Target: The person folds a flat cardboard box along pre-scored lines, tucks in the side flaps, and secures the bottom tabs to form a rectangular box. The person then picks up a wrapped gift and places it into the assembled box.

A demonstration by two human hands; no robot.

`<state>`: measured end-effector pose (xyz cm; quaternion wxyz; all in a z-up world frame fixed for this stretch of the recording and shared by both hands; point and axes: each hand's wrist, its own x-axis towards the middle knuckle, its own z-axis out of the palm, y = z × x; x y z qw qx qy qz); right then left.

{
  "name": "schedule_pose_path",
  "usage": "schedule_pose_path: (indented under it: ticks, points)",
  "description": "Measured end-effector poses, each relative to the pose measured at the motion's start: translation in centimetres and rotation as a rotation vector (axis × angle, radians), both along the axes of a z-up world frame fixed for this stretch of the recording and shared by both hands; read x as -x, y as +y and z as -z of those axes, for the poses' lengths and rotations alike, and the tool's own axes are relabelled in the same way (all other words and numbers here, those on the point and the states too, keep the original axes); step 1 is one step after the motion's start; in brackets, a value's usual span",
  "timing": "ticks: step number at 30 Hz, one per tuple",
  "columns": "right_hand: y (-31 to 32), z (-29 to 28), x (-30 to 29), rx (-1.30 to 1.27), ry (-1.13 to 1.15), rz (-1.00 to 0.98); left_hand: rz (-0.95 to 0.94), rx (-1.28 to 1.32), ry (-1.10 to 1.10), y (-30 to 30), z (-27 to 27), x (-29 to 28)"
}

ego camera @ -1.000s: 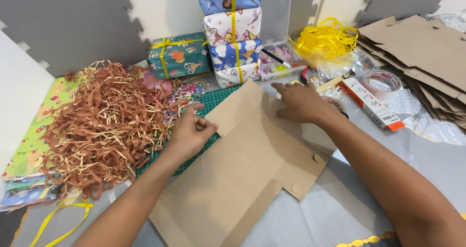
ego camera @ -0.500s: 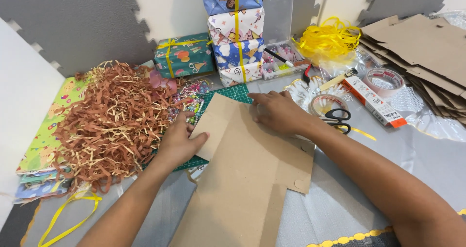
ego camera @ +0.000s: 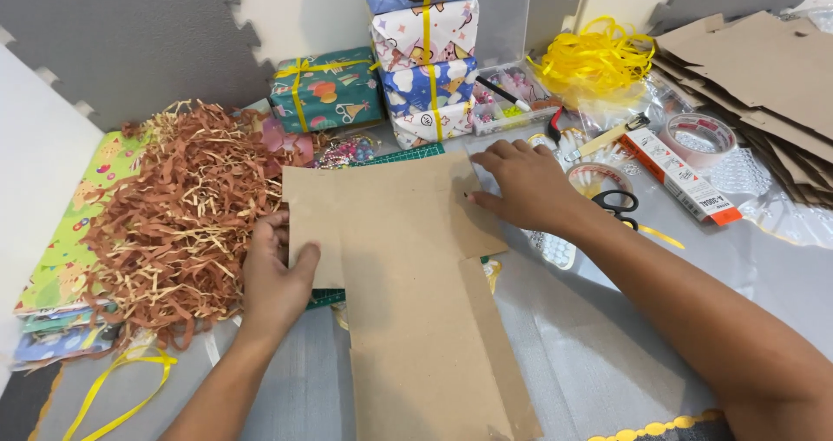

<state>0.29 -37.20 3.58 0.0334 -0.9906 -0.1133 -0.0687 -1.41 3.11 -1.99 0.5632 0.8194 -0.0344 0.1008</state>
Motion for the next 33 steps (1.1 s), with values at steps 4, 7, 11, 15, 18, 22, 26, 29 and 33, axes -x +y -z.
schedule_pose_path:
  ticks: [4, 7, 11, 15, 18, 22, 26, 29, 33]
  points:
    - [-0.7, 0.4, -0.5, 0.013, 0.126, 0.115, -0.019, -0.002, -0.010, -0.7, -0.4, 1.0]
    - [-0.2, -0.4, 0.3, -0.058, 0.290, 0.246, 0.025, 0.084, -0.039, -1.7, -0.6, 2.0]
    - [-0.4, -0.4, 0.0, -0.158, 0.319, 0.270, 0.190, 0.041, -0.018, -3.0, -2.4, 3.6]
    - [0.1, -1.0, 0.3, -0.347, 0.330, 0.301, 0.370, -0.284, -0.064, -3.1, -1.0, 3.2]
    - [-0.1, -0.3, -0.3, -0.578, 0.331, 0.290, 0.360, -0.445, -0.254, -2.6, 1.9, 1.2]
    - [0.7, 1.4, -0.8, -0.965, 0.311, 0.193, 0.334, -0.420, -0.207, -2.6, 1.7, -0.5]
    - [2.7, 1.0, 0.5, -1.066, 0.343, -0.033, 0.337, -0.299, -0.080, -2.8, 0.3, -0.7]
    - [3.6, 1.5, 1.3, -0.866, 0.280, -0.218, 0.306, -0.439, -0.178, -2.5, -1.0, 0.2]
    - [3.9, 2.6, 1.7, -0.544, 0.160, -0.399, 0.267, -0.773, -0.352, -1.6, 0.0, 0.4]
